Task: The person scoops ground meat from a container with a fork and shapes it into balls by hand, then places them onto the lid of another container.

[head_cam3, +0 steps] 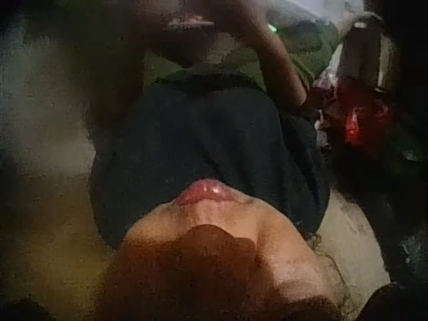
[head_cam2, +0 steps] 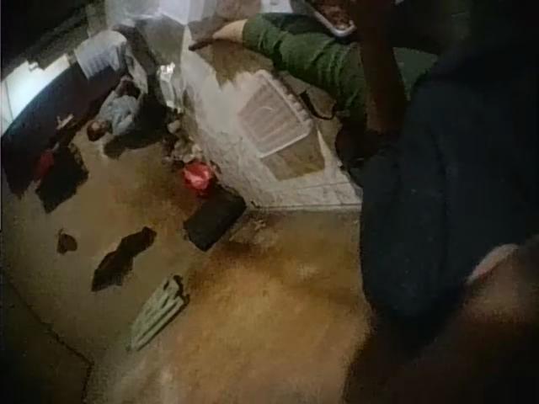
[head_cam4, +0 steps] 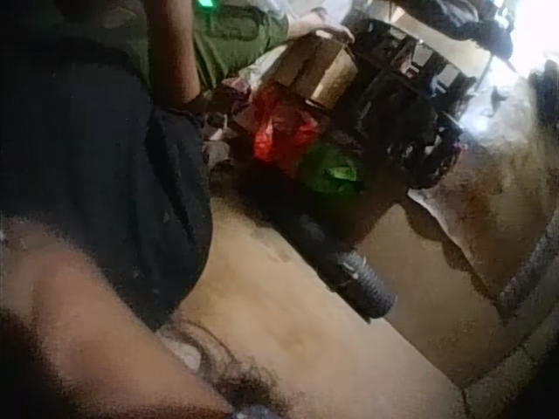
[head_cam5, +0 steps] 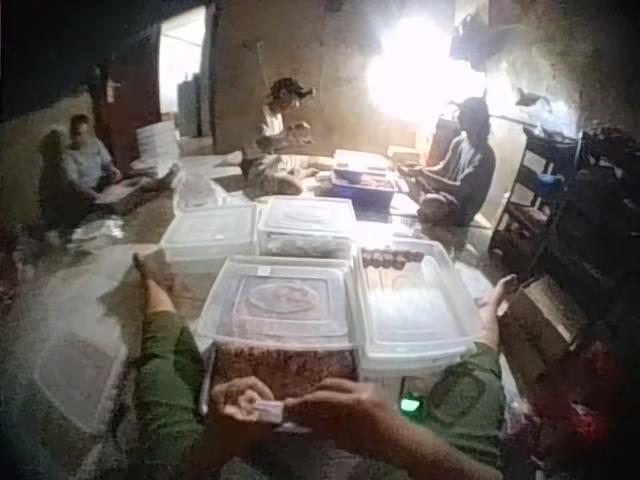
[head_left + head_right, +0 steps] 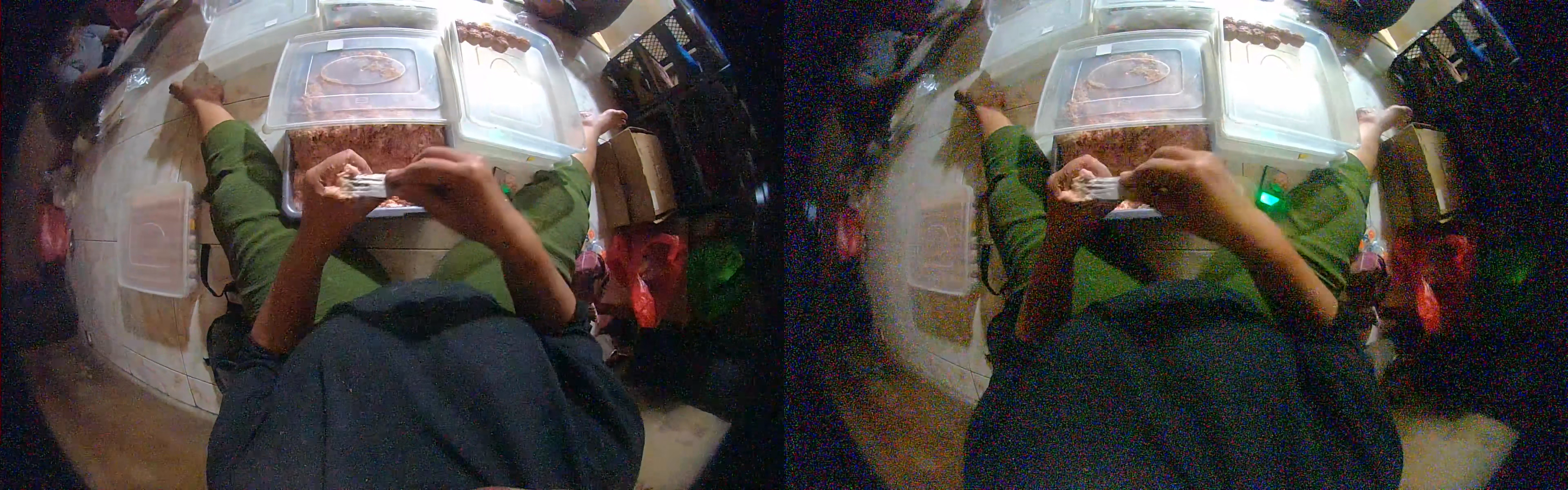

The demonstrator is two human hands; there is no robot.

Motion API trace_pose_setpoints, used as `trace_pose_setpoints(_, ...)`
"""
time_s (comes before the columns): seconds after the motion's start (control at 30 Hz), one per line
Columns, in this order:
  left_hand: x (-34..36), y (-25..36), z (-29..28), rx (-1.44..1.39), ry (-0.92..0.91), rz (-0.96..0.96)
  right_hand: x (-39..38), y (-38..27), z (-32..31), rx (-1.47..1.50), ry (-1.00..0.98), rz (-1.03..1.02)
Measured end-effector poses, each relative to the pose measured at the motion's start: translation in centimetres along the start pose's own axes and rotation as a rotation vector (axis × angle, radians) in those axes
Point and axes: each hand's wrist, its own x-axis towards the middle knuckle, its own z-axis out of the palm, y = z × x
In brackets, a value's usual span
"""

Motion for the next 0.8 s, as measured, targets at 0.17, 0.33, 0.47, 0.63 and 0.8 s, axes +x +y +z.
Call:
trace_pose_setpoints(0.17, -0.4, -2.2, -0.2, -0.198, -0.021, -0.100, 0.0, -0.7, -0.2, -0.152, 0.004, -0.010)
trace_pose_setpoints(0.33, 0.0, -0.9, -0.2, -0.172, 0.009, 0.027, 0.4, -0.9, 0.4, -0.302, 0.072, -0.158)
trace_pose_setpoints(0.47, -0.5, -0.1, -0.3, -0.184, 0.048, -0.016, 0.4, -0.5, 0.6, -0.282, 0.031, -0.104)
trace_pose_setpoints(0.63, 0.0, -1.5, -0.1, 0.414, 0.148, 0.361, 0.8, 0.2, -0.3, -0.097, 0.094, -0.132)
trace_pose_setpoints(0.8, -0.7, -2.9, -0.3, 0.120, 0.124, 0.049, -0.5, 0.5, 1.5, -0.034, 0.075, -0.058)
